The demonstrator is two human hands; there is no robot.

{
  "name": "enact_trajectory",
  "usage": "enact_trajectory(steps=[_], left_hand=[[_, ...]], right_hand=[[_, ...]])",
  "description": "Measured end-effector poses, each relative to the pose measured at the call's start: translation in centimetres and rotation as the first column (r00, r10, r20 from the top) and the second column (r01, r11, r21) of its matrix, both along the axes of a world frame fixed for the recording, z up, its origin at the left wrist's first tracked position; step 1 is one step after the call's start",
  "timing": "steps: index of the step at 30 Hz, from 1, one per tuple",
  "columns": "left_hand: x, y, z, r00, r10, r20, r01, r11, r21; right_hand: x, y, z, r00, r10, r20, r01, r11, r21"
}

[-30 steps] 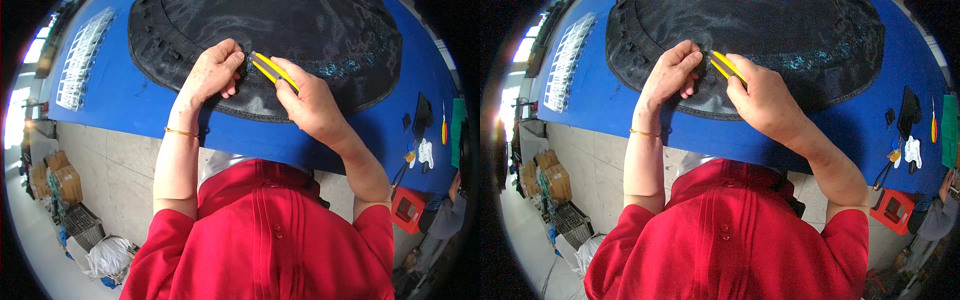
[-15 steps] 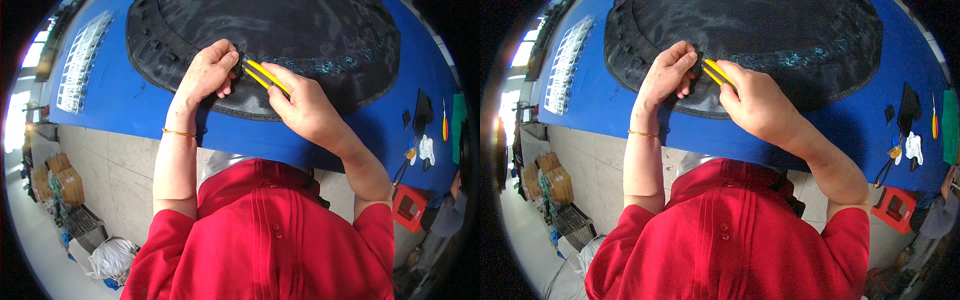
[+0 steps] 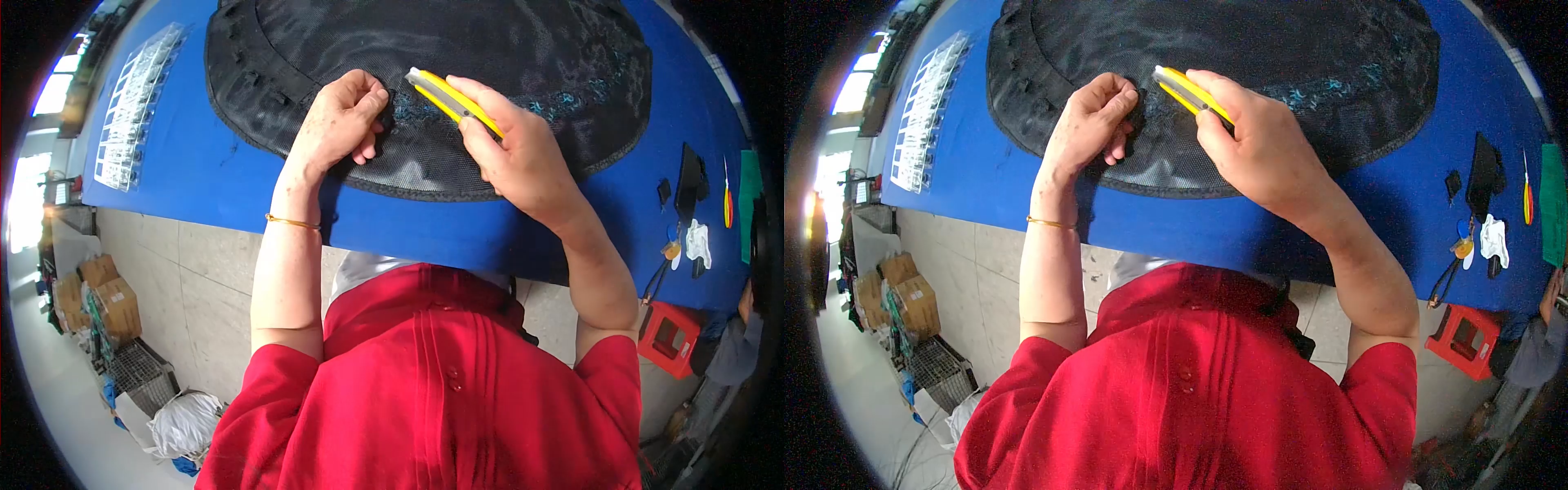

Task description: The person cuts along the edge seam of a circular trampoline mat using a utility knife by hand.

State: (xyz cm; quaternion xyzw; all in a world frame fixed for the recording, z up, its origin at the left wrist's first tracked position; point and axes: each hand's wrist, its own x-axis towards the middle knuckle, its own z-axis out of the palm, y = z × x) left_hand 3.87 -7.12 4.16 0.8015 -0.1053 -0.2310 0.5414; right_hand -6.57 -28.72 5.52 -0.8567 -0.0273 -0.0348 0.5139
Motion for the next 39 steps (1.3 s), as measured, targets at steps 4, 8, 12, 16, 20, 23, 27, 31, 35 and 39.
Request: enact_trajectory(steps=[4,8,12,16,20,23,27,31,35,39], left_hand=[[0.0,0.1,0.1,1.0,0.009,-0.03,-0.01,1.0,-0.026],[0.3,0.3,0.0,0.999,0.021,-0.044,-0.021,1.0,-0.015],[0.5,0.3,0.0,0.998,0.041,-0.046,-0.041,0.999,0.0],[0.7,0.4,0.1,0.996,0.039,-0.079,-0.038,0.999,0.011],[0.4,0.2,0.6,0.994,0.046,-0.096,-0.045,0.999,0.016],[0.4,0.3,0.7,0.994,0.043,-0.099,-0.042,0.999,0.012],[0.4,0.2,0.6,0.994,0.032,-0.107,-0.032,0.999,-0.005],[0.4,0.2,0.8,0.994,0.03,-0.104,-0.03,1.0,0.003],[0.4,0.2,0.6,0.996,0.022,-0.086,-0.022,1.0,0.004],[0.3,0.1,0.7,0.996,0.025,-0.09,-0.024,1.0,0.02]], right_hand=[[0.7,-1.4,-0.6,0.922,0.065,0.381,0.061,0.949,-0.311],[1.4,-3.2,0.1,0.891,0.164,0.423,0.095,0.844,-0.528],[2.3,-4.1,-0.5,0.809,0.332,0.485,0.082,0.753,-0.653],[2.8,-4.5,-0.9,0.773,0.422,0.473,0.066,0.689,-0.722],[3.2,-5.0,-1.2,0.76,0.458,0.461,0.04,0.676,-0.736],[3.5,-5.0,-1.5,0.74,0.467,0.484,0.044,0.684,-0.728],[3.5,-5.0,-1.7,0.739,0.466,0.487,0.014,0.712,-0.702],[3.5,-4.8,-1.9,0.731,0.475,0.49,0.006,0.713,-0.701],[3.4,-4.7,-1.9,0.736,0.473,0.483,0.022,0.697,-0.716],[3.2,-4.5,-1.7,0.756,0.464,0.462,0.041,0.67,-0.741]])
